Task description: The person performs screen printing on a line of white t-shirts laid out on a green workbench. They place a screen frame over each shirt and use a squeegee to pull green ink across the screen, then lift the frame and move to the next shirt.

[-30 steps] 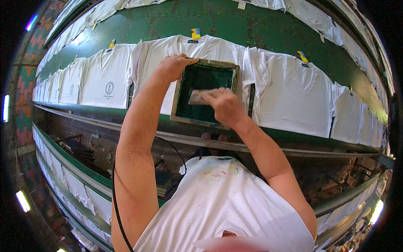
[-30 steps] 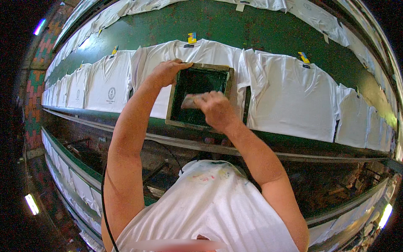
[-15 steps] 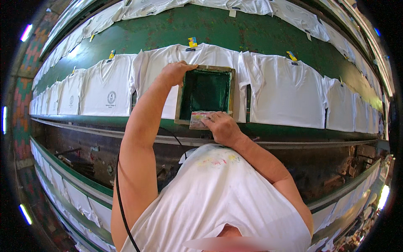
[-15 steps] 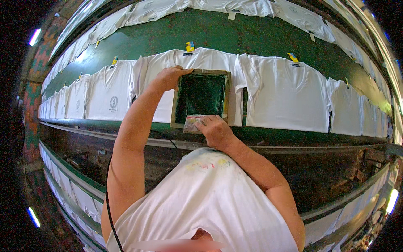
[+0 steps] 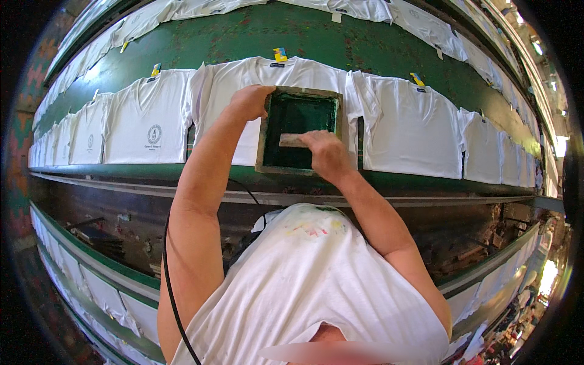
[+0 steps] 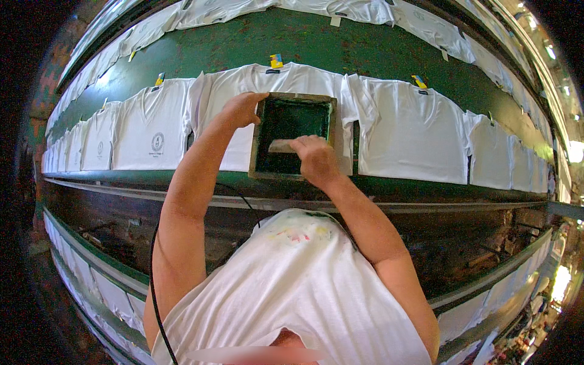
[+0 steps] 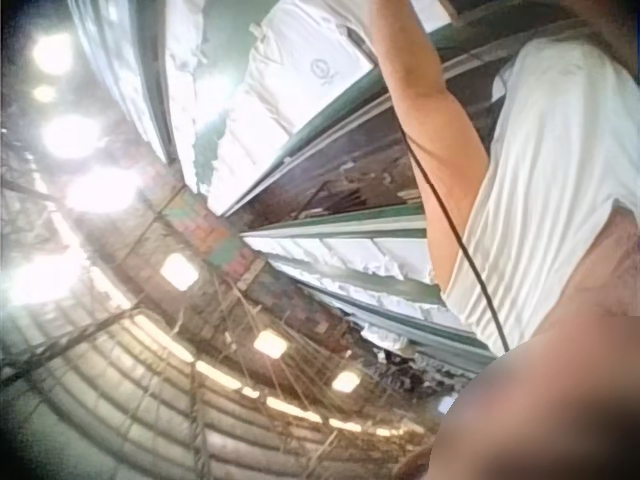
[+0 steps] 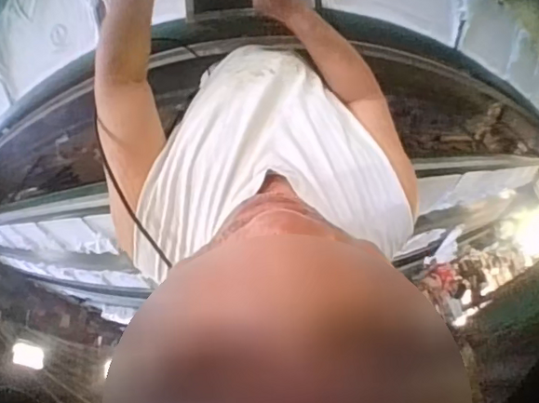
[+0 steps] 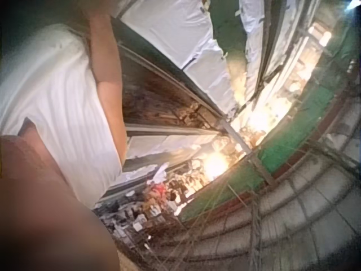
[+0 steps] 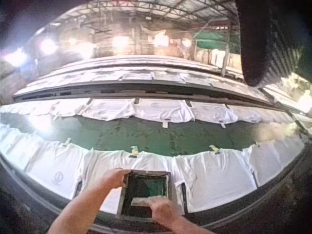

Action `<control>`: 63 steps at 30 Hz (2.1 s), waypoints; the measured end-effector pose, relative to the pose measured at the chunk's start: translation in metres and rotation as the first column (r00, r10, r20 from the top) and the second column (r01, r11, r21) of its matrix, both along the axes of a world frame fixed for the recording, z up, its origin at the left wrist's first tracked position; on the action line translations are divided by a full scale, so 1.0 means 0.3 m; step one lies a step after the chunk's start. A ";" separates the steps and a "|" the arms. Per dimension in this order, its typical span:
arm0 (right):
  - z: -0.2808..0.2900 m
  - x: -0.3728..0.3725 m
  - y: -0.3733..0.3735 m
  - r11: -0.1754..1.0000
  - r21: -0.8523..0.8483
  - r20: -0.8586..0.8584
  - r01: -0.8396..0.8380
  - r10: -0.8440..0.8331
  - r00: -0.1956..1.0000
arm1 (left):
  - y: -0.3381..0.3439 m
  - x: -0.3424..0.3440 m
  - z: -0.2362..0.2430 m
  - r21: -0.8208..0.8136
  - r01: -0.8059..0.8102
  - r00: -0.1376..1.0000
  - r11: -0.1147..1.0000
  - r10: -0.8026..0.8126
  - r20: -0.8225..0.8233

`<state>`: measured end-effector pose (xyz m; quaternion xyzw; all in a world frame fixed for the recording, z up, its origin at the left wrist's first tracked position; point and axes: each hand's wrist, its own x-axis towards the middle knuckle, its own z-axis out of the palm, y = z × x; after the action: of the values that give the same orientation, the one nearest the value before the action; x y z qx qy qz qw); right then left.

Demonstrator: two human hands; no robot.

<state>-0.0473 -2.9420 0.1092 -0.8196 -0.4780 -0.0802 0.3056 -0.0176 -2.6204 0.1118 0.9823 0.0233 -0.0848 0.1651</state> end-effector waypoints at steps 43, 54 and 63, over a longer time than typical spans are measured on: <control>-0.188 -0.025 -0.246 0.841 0.133 -0.798 0.525 -0.224 0.560 | -0.323 -0.470 -0.252 -0.384 -0.125 0.633 0.915 0.371 0.679; -0.125 0.052 -0.613 0.786 0.271 -0.895 0.555 -0.006 0.446 | -0.715 -0.326 -0.125 -0.678 -0.182 0.639 0.712 0.610 0.469; -0.200 0.293 -1.483 0.623 0.363 -0.794 0.693 -0.183 0.580 | -1.574 0.023 -0.206 -0.731 -0.028 0.761 0.682 0.489 0.426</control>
<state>0.0406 -3.3869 0.0493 -0.7252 -0.0320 -0.0059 0.6878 -0.0108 -3.0925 0.0499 0.8091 0.0846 0.2487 0.5256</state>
